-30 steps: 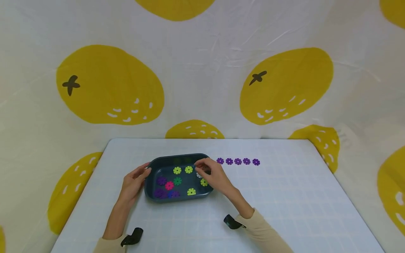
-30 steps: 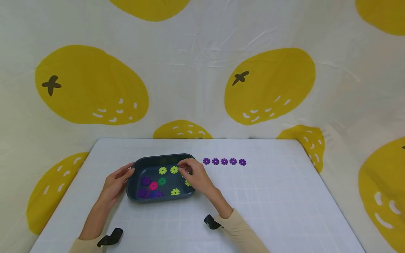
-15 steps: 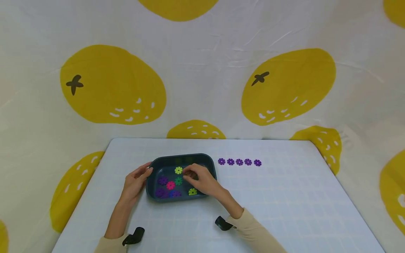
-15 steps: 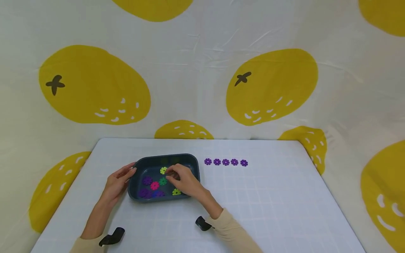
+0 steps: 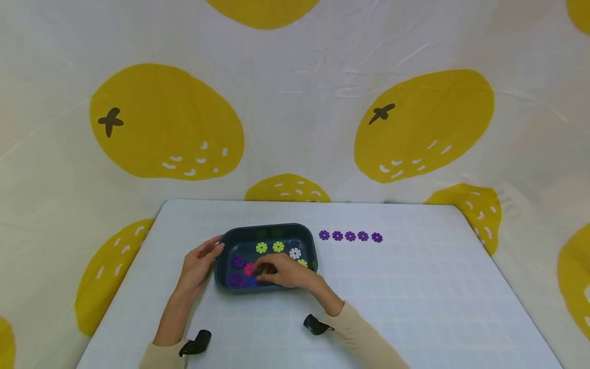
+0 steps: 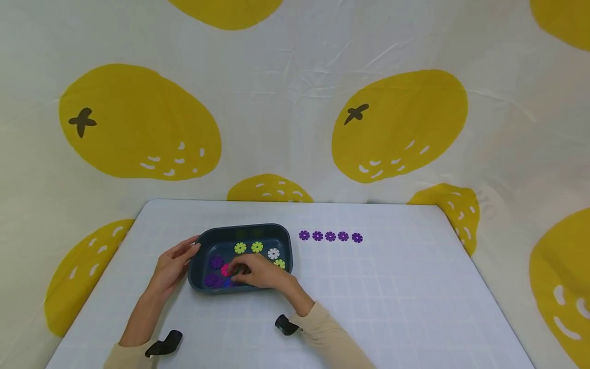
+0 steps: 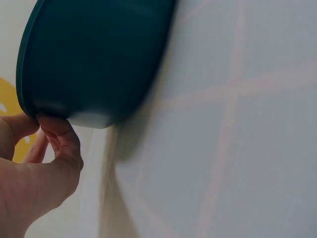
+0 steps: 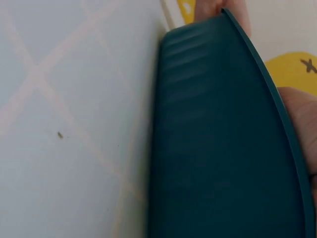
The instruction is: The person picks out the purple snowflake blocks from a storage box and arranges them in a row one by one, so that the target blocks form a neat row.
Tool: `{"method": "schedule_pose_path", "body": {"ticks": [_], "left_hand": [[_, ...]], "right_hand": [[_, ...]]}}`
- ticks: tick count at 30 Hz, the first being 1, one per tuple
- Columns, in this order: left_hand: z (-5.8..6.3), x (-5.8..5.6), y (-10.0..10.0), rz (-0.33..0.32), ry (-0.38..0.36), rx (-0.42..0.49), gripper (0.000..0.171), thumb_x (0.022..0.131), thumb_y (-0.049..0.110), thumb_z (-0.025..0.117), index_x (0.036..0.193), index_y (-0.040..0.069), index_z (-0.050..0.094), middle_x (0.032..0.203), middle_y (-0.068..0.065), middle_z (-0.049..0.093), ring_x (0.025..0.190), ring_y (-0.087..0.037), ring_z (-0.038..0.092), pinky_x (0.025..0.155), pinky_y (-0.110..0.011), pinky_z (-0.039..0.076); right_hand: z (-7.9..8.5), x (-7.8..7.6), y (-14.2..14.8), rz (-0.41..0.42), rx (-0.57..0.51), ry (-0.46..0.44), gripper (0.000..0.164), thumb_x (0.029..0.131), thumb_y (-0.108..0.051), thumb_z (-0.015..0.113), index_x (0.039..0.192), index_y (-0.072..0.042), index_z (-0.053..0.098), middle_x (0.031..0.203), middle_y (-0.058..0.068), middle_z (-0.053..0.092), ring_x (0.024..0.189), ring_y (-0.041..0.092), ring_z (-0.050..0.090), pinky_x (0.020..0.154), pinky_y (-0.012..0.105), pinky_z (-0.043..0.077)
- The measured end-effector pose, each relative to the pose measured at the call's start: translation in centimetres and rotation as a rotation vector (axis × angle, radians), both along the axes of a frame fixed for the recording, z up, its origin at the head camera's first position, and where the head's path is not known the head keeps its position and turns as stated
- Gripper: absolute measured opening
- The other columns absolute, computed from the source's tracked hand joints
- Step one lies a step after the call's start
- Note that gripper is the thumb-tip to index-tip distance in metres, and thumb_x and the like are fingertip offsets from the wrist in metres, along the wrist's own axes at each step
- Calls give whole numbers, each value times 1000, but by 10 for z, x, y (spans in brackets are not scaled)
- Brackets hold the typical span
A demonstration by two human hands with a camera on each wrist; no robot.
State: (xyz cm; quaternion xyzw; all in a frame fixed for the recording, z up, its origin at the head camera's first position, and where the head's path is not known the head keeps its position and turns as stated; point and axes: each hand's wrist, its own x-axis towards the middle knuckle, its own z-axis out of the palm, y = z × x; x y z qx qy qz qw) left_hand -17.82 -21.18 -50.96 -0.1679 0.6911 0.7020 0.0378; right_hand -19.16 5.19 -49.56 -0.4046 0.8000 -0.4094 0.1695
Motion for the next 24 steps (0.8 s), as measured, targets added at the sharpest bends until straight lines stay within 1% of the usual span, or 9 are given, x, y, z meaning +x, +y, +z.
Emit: {"method": "schedule_pose_path", "body": {"ticks": [3,7,16,24], "left_hand": [[-1,0,0,-5,-2,-3,56,95,34,77,143,10,62,104,10,65,95,-6,57,77,-20,49],[-2,0,0,-8,-4,-9,57,94,36,77,143,11,62,106,10,64,97,-7,56,78,-20,49],[1,1,1,-3,-25,-30,58,95,37,76,144,11,60,106,11,63,98,-7,54,78,-20,47],[0,1,0,6,-26,-27,57,95,37,77,144,12,61,105,12,63,96,-5,55,77,-19,47]], "right_hand": [[0,-1,0,19,22,-75,24,97,-4,71,120,1,69,115,14,71,94,7,65,86,19,52],[-1,-4,-1,19,41,-127,25,95,-5,74,120,0,70,114,14,71,93,7,64,86,19,52],[-6,-7,1,15,89,-102,27,94,-1,74,120,1,70,108,11,73,89,5,64,83,18,52],[-9,-8,-1,18,123,-89,24,92,-3,76,116,-2,73,106,6,74,86,0,62,80,16,52]]}}
